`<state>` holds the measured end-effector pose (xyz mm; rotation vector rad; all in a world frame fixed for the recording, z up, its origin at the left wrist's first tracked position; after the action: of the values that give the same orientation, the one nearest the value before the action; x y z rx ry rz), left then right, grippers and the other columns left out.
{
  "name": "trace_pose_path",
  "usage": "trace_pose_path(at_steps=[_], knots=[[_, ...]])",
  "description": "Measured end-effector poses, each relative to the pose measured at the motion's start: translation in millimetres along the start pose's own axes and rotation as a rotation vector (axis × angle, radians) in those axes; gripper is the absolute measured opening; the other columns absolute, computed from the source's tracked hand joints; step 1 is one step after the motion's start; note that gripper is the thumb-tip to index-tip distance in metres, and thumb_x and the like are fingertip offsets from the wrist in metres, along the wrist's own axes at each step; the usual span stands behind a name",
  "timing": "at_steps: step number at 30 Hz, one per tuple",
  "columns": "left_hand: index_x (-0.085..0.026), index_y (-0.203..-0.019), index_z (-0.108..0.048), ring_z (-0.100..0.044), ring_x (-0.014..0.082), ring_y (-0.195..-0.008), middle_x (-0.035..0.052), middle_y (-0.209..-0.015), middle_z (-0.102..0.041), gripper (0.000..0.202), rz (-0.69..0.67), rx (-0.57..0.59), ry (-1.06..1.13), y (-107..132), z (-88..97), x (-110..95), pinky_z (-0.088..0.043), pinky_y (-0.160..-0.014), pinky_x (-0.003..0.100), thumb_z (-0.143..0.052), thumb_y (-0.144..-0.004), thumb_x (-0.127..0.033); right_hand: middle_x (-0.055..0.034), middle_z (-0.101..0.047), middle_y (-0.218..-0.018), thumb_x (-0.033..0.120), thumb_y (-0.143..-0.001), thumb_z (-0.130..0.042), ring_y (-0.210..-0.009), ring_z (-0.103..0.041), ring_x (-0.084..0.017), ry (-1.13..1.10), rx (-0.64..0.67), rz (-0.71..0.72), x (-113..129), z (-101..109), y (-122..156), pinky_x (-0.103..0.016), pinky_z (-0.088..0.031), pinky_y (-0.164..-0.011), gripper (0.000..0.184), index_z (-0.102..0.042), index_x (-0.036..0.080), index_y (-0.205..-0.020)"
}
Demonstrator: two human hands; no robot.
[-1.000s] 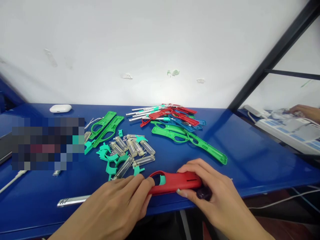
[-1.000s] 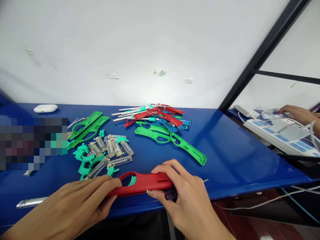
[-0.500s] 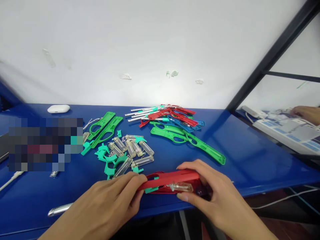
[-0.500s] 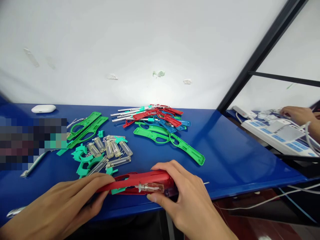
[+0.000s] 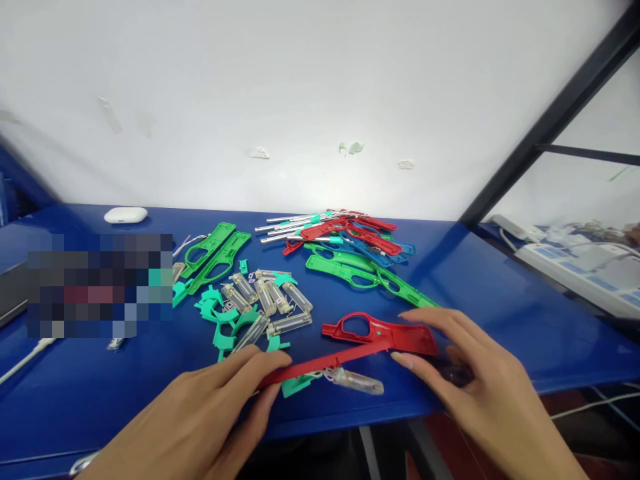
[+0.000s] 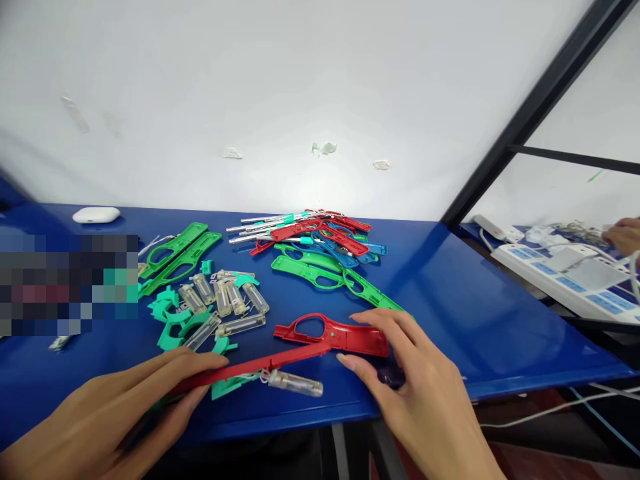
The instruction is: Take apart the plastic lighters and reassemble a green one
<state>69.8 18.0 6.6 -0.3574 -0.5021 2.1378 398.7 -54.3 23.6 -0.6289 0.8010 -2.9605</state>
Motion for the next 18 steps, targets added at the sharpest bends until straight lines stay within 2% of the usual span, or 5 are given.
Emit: trace_pose_path(at_steps=[3, 8, 12, 15, 18], knots=[[-0.033, -0.139, -0.067, -0.082, 0.0161, -0.094, -0.0018, -0.123, -0.081, 0.040, -0.034, 0.038, 0.013, -2.2, -1.8, -5.2, -0.066, -0.088, 0.024, -0.038, -0.114, -0.024, -0.0024, -0.074, -0.114, 0.053, -0.105, -0.067, -0.098, -0.078, -0.020, -0.032, -0.045, 0.126, 23.7, 1.2, 3.3, -0.028, -0.062, -0.076, 0.023, -0.068, 0.031, -0.112], [-0.030, -0.135, -0.064, -0.081, 0.0136, -0.091, -0.0026, -0.117, -0.081, 0.032, 0.034, 0.044, 0.099, -5.9, -0.8, -6.1, -0.065, -0.087, 0.021, -0.038, -0.116, -0.030, -0.0017, -0.078, -0.103, 0.055, -0.109, -0.060, -0.062, -0.075, -0.016, 0.040, 0.014, 0.280, 51.1, -18.3, 7.8, -0.028, -0.056, -0.052, 0.027, -0.071, 0.030, -0.108], [-0.032, -0.135, -0.065, -0.081, 0.0141, -0.091, -0.0026, -0.116, -0.082, 0.034, 0.048, 0.029, 0.101, -4.3, -3.2, -5.7, -0.066, -0.086, 0.021, -0.036, -0.117, -0.034, 0.0004, -0.077, -0.102, 0.044, -0.113, -0.056, -0.068, -0.078, -0.015, 0.011, 0.059, 0.285, 46.2, -28.4, 7.7, -0.027, -0.056, -0.055, 0.020, -0.071, 0.030, -0.108], [-0.036, -0.141, -0.065, -0.082, 0.0173, -0.100, -0.0021, -0.123, -0.081, 0.038, 0.001, 0.034, 0.050, 0.2, -5.1, -6.0, -0.066, -0.091, 0.025, -0.036, -0.117, -0.032, 0.0027, -0.078, -0.102, 0.042, -0.112, -0.059, -0.072, -0.079, -0.015, -0.008, 0.035, 0.263, 37.7, -22.6, 6.8, -0.027, -0.057, -0.062, 0.014, -0.068, 0.031, -0.112], [-0.038, -0.143, -0.067, -0.082, 0.0208, -0.107, -0.0003, -0.127, -0.081, 0.036, 0.041, 0.066, 0.059, 6.7, -5.2, -3.5, -0.066, -0.095, 0.027, -0.046, -0.113, -0.036, 0.0059, -0.080, -0.099, 0.042, -0.112, -0.060, -0.074, -0.080, -0.013, -0.022, -0.023, 0.293, 33.4, -13.4, 5.0, -0.023, -0.056, -0.062, 0.013, -0.066, 0.031, -0.112]])
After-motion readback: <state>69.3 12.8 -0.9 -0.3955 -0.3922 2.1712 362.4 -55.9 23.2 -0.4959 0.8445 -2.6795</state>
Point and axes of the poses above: each hand's wrist, its own y-axis away from the middle knuckle, its own z-axis out of the back of the hand, x = y × z, the point moved 3 cm from there along -y, towards the middle knuckle
